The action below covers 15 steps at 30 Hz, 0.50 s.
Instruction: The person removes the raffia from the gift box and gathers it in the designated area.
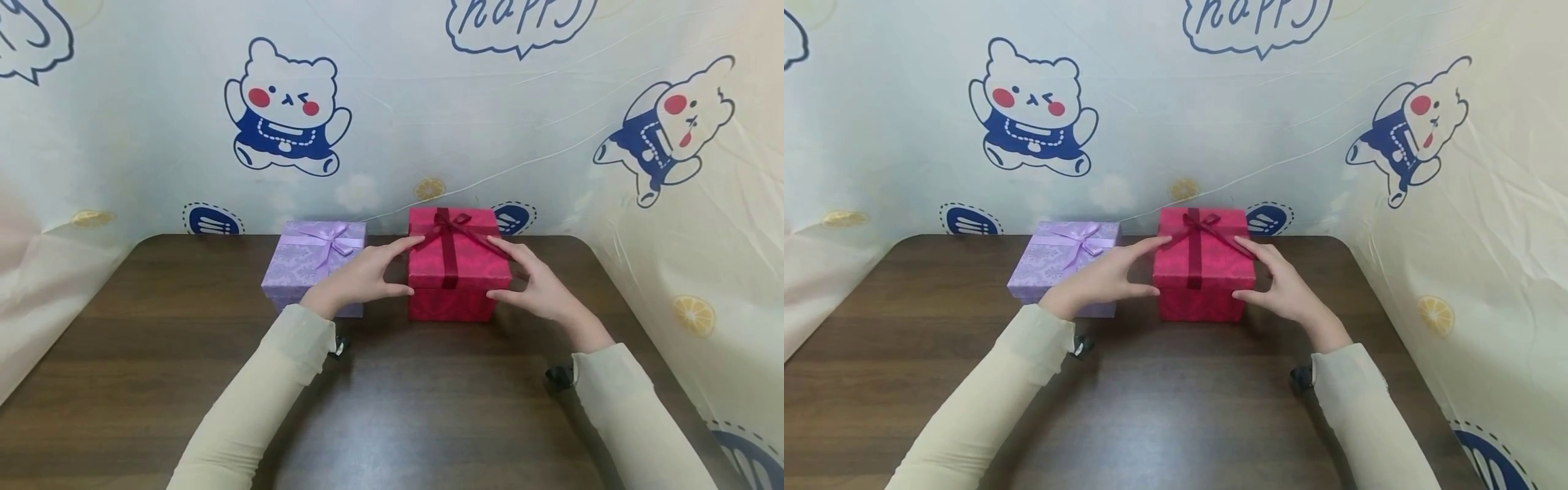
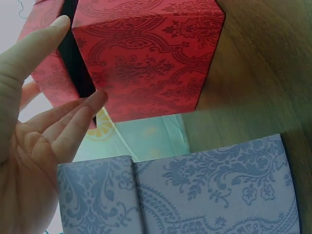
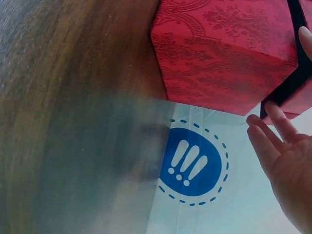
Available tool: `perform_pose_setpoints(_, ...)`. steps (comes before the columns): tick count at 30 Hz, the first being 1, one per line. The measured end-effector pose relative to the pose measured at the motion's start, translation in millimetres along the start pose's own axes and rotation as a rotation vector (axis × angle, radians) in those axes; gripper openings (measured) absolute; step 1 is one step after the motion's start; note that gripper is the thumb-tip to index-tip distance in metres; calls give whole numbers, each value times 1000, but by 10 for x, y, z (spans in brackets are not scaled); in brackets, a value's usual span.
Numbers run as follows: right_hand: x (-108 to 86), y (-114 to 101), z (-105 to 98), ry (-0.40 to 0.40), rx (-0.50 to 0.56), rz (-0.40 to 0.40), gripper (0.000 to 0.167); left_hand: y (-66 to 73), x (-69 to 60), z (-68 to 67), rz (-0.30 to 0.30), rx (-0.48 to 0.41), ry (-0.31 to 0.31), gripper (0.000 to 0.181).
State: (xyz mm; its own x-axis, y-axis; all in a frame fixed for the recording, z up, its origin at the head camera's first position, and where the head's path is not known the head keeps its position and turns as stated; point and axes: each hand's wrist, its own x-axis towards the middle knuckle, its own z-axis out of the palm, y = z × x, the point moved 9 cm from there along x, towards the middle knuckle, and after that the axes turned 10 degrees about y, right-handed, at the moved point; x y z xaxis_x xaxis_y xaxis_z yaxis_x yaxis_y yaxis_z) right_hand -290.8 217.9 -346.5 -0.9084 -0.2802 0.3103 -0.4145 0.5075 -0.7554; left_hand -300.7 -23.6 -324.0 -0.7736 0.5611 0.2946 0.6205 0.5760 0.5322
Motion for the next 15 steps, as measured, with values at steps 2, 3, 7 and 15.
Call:
perform_pose_setpoints(2,-10,-29,-20,13,-10,-3,93,25,0,-24,22,-8,15,90)
perform_pose_setpoints(3,-15,-41,-29,22,-15,-5,93,30,-1,-31,27,-11,20,89)
perform_pose_setpoints(7,-38,-97,-61,50,-32,-10,91,33,-19,-49,29,-45,30,89)
perform_pose_setpoints(15,-92,-272,-107,78,-49,-32,88,49,-103,-110,22,-162,74,84)
